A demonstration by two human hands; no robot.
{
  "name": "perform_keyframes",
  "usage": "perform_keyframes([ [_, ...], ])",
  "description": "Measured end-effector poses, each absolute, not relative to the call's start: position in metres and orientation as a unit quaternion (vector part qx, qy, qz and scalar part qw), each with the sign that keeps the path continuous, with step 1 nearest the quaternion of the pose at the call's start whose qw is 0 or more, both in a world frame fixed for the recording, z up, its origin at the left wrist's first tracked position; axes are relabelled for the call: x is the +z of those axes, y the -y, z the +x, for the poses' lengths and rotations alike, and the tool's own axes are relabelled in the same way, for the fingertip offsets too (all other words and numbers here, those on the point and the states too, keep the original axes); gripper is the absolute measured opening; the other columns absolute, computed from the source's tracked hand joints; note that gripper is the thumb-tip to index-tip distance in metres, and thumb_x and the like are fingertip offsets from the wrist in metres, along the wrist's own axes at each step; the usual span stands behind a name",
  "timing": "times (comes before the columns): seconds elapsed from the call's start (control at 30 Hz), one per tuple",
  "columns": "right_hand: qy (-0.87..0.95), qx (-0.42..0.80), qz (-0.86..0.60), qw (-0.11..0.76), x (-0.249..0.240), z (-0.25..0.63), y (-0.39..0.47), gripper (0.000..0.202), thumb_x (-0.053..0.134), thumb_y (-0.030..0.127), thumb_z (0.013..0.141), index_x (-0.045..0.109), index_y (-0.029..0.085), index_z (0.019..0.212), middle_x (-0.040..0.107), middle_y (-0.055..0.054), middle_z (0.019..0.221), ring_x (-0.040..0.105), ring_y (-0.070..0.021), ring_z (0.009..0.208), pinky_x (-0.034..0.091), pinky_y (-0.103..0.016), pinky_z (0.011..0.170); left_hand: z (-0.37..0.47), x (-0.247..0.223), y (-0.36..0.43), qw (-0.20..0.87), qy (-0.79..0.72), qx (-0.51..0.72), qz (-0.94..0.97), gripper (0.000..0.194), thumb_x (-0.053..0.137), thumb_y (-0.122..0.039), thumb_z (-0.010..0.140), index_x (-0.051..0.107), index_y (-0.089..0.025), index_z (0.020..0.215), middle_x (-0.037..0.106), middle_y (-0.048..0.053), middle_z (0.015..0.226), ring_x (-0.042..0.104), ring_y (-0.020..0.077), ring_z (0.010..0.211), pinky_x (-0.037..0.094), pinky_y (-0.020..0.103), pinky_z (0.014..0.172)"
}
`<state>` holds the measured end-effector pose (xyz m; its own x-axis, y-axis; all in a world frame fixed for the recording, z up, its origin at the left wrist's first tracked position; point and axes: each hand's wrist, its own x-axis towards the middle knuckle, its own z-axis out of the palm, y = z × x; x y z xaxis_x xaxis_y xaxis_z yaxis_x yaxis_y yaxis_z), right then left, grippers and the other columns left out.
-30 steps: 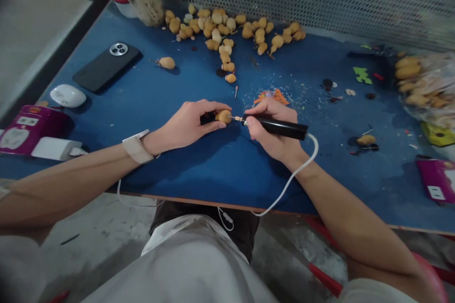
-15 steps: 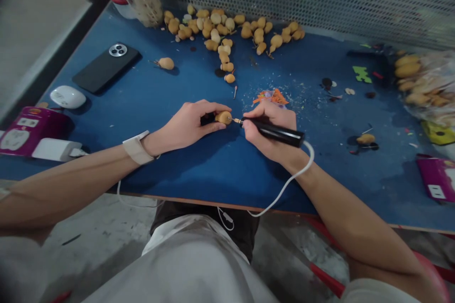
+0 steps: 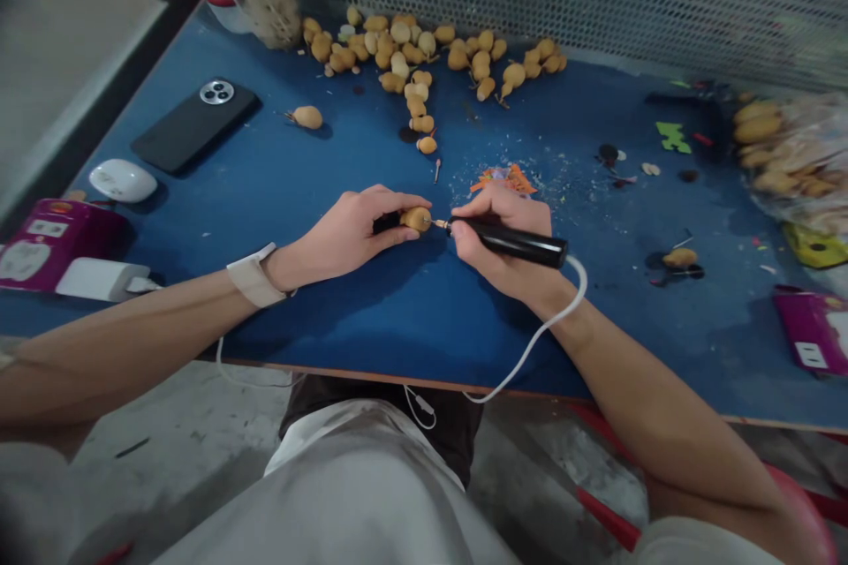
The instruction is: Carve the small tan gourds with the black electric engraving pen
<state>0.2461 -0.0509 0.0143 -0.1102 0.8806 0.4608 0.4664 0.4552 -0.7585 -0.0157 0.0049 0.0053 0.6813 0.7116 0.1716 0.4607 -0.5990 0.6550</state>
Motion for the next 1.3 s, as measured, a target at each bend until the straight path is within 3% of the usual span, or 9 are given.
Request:
perform_keyframes([
  [0.1, 0.735, 0.18, -0.46, 0.464, 0.016, 0.245, 0.054, 0.014, 0.089, 0.042, 0.093, 0.083, 0.03, 0.091, 0.081, 0.0, 0.075, 0.074, -0.0202, 0.062, 0.059, -0.037, 0.06, -0.016, 0.005, -0.004, 0.298, -0.329, 0.218, 0.869, 0.04, 0.075, -0.027, 0.114, 0.079, -0.022, 0.153, 0.088, 0.008, 0.134, 0.078, 0.025, 0.121, 0.059, 0.038, 0.11],
  [0.33, 0.602, 0.345, -0.506, 0.513, 0.003, 0.238, 0.045, 0.038, 0.084, 0.05, 0.103, 0.068, 0.029, 0.076, 0.061, 0.006, 0.051, 0.053, -0.015, 0.038, 0.044, -0.034, 0.043, -0.015, 0.003, -0.006, 0.297, -0.333, 0.21, 0.87, 0.041, 0.075, -0.027, 0.114, 0.079, -0.022, 0.154, 0.087, 0.008, 0.138, 0.077, 0.0252, 0.121, 0.058, 0.037, 0.109],
  [0.43, 0.635, 0.308, -0.497, 0.505, 0.006, 0.24, 0.047, 0.03, 0.085, 0.045, 0.101, 0.073, 0.03, 0.079, 0.064, 0.005, 0.054, 0.057, -0.016, 0.041, 0.047, -0.035, 0.046, -0.015, 0.004, -0.006, 0.298, -0.337, 0.21, 0.868, 0.04, 0.074, -0.03, 0.113, 0.079, -0.023, 0.152, 0.088, 0.008, 0.132, 0.077, 0.0253, 0.118, 0.059, 0.037, 0.107],
  [0.57, 0.714, 0.188, -0.48, 0.473, 0.015, 0.244, 0.055, 0.019, 0.09, 0.049, 0.093, 0.082, 0.032, 0.088, 0.079, -0.001, 0.073, 0.072, -0.0214, 0.06, 0.059, -0.039, 0.059, -0.016, 0.005, -0.006, 0.303, -0.335, 0.217, 0.866, 0.039, 0.073, -0.031, 0.113, 0.08, -0.023, 0.15, 0.088, 0.007, 0.127, 0.077, 0.0248, 0.115, 0.058, 0.037, 0.106],
  [0.63, 0.72, 0.166, -0.484, 0.468, 0.015, 0.246, 0.057, 0.019, 0.088, 0.05, 0.095, 0.084, 0.032, 0.09, 0.077, -0.001, 0.072, 0.072, -0.0221, 0.061, 0.061, -0.04, 0.062, -0.016, 0.005, -0.005, 0.306, -0.334, 0.218, 0.865, 0.039, 0.073, -0.031, 0.113, 0.08, -0.023, 0.15, 0.088, 0.008, 0.127, 0.077, 0.0248, 0.116, 0.058, 0.037, 0.107],
  [0.9, 0.682, 0.222, -0.487, 0.499, 0.002, 0.249, 0.051, 0.024, 0.085, 0.055, 0.101, 0.084, 0.032, 0.094, 0.073, -0.001, 0.067, 0.073, -0.0245, 0.064, 0.057, -0.041, 0.06, -0.015, 0.005, -0.005, 0.302, -0.341, 0.211, 0.865, 0.041, 0.076, -0.03, 0.111, 0.079, -0.023, 0.151, 0.088, 0.008, 0.131, 0.078, 0.0249, 0.119, 0.059, 0.037, 0.109],
  [1.3, 0.672, 0.251, -0.495, 0.491, 0.007, 0.246, 0.05, 0.013, 0.087, 0.04, 0.098, 0.083, 0.03, 0.091, 0.069, 0.003, 0.062, 0.063, -0.0181, 0.05, 0.051, -0.036, 0.052, -0.015, 0.004, -0.005, 0.299, -0.346, 0.216, 0.863, 0.04, 0.077, -0.031, 0.112, 0.08, -0.024, 0.151, 0.088, 0.007, 0.127, 0.078, 0.025, 0.117, 0.058, 0.037, 0.106],
])
